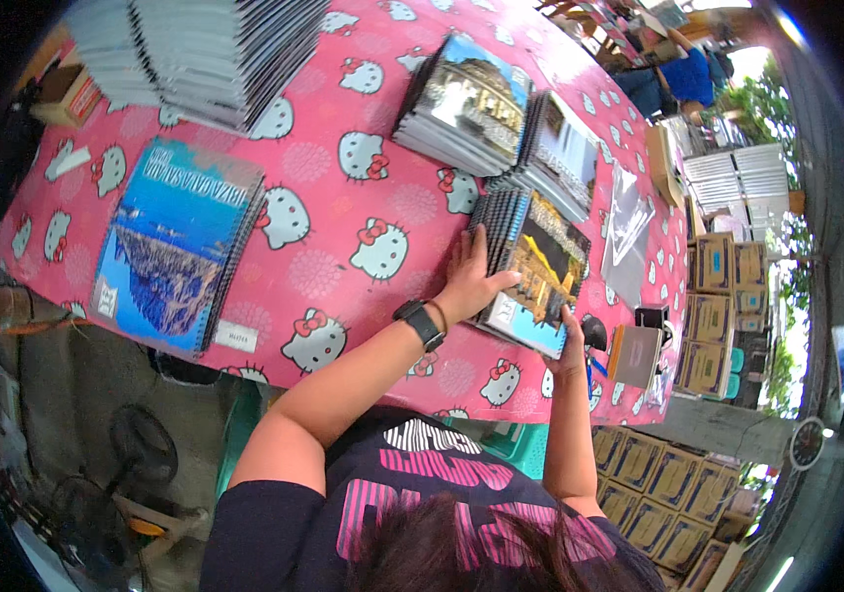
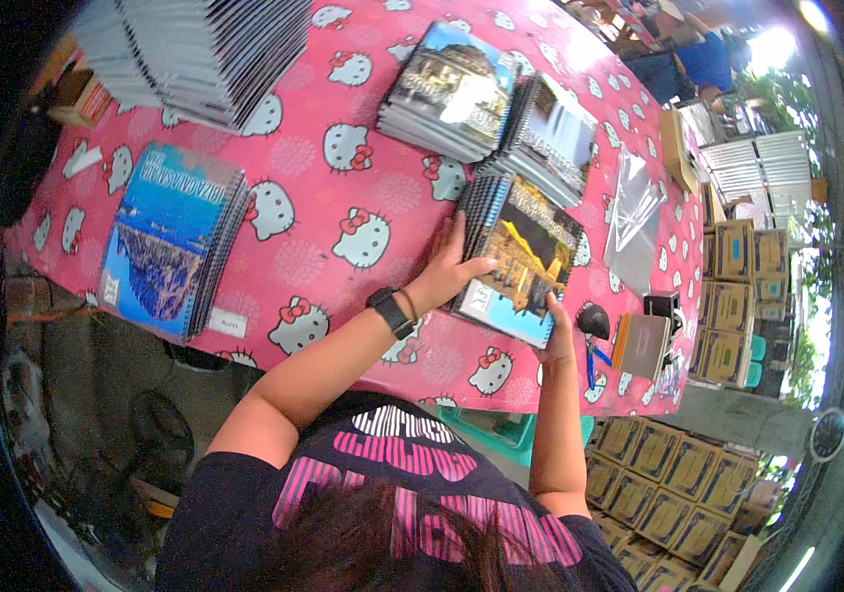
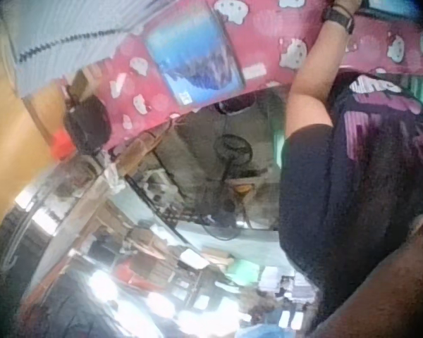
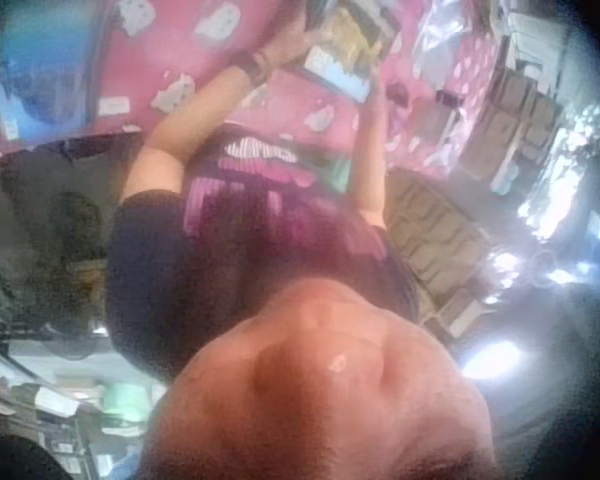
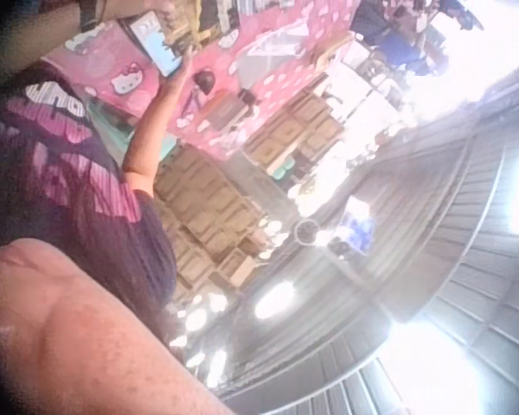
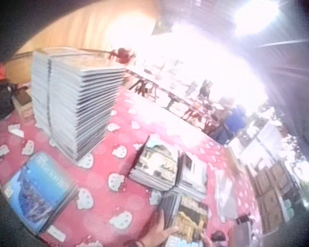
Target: The person sorts and stacks spiral-bound notebooks on a table, moving them between different piles according to the images on the covers. They use a pair of pliers to adjust the wire binding on one notebook.
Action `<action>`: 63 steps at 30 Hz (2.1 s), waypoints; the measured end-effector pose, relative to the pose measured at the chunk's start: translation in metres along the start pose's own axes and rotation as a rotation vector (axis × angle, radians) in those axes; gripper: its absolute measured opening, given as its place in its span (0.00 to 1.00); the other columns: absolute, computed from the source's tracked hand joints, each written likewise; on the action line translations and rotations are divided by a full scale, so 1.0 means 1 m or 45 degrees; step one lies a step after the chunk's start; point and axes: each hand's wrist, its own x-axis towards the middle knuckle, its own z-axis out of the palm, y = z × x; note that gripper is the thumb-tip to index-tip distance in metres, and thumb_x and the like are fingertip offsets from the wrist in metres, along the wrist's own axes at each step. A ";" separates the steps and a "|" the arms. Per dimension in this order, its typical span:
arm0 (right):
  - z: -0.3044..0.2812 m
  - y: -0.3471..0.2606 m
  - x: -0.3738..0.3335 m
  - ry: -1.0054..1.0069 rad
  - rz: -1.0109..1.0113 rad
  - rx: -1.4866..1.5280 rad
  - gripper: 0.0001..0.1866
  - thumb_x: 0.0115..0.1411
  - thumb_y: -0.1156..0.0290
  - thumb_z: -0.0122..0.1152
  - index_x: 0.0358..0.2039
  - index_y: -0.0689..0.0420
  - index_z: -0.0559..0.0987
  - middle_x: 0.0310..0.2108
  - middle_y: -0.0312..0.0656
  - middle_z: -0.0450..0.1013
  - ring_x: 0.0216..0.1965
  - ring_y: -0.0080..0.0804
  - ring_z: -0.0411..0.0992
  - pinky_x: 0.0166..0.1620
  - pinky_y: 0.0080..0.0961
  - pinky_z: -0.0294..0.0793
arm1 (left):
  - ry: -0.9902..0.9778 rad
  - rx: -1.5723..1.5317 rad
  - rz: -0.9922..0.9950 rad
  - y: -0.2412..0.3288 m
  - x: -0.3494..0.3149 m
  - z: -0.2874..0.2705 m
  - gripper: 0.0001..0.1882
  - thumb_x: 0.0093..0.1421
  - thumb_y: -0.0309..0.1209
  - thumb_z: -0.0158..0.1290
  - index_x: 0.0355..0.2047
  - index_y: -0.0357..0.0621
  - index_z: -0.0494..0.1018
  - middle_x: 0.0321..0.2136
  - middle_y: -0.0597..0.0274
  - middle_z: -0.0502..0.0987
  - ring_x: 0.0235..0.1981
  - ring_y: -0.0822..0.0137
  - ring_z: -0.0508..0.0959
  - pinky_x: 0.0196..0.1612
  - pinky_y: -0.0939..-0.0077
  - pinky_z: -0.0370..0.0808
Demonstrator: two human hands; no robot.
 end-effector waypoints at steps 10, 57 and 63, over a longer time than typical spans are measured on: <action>0.041 -0.025 0.019 0.021 -0.022 -0.019 0.27 0.60 0.50 0.42 0.51 0.57 0.65 0.46 0.44 0.69 0.43 0.38 0.70 0.46 0.36 0.70 | 0.151 0.054 -0.124 0.003 -0.002 0.002 0.47 0.53 0.63 0.34 0.61 0.39 0.40 0.58 0.30 0.39 0.60 0.35 0.39 0.60 0.50 0.36; 0.372 0.164 -0.012 -0.664 0.213 -0.028 0.33 0.56 0.50 0.50 0.55 0.58 0.60 0.48 0.42 0.64 0.47 0.32 0.63 0.49 0.29 0.63 | 0.195 -0.198 -0.329 0.043 -0.191 -0.451 0.33 0.61 0.55 0.32 0.54 0.39 0.61 0.52 0.59 0.65 0.53 0.66 0.63 0.55 0.73 0.58; 0.411 0.161 -0.020 -0.427 0.316 0.048 0.29 0.53 0.50 0.54 0.48 0.58 0.66 0.42 0.40 0.69 0.42 0.31 0.66 0.49 0.28 0.63 | 0.160 -0.352 -0.365 0.055 -0.192 -0.425 0.35 0.59 0.59 0.34 0.51 0.39 0.64 0.45 0.57 0.70 0.45 0.67 0.70 0.48 0.74 0.66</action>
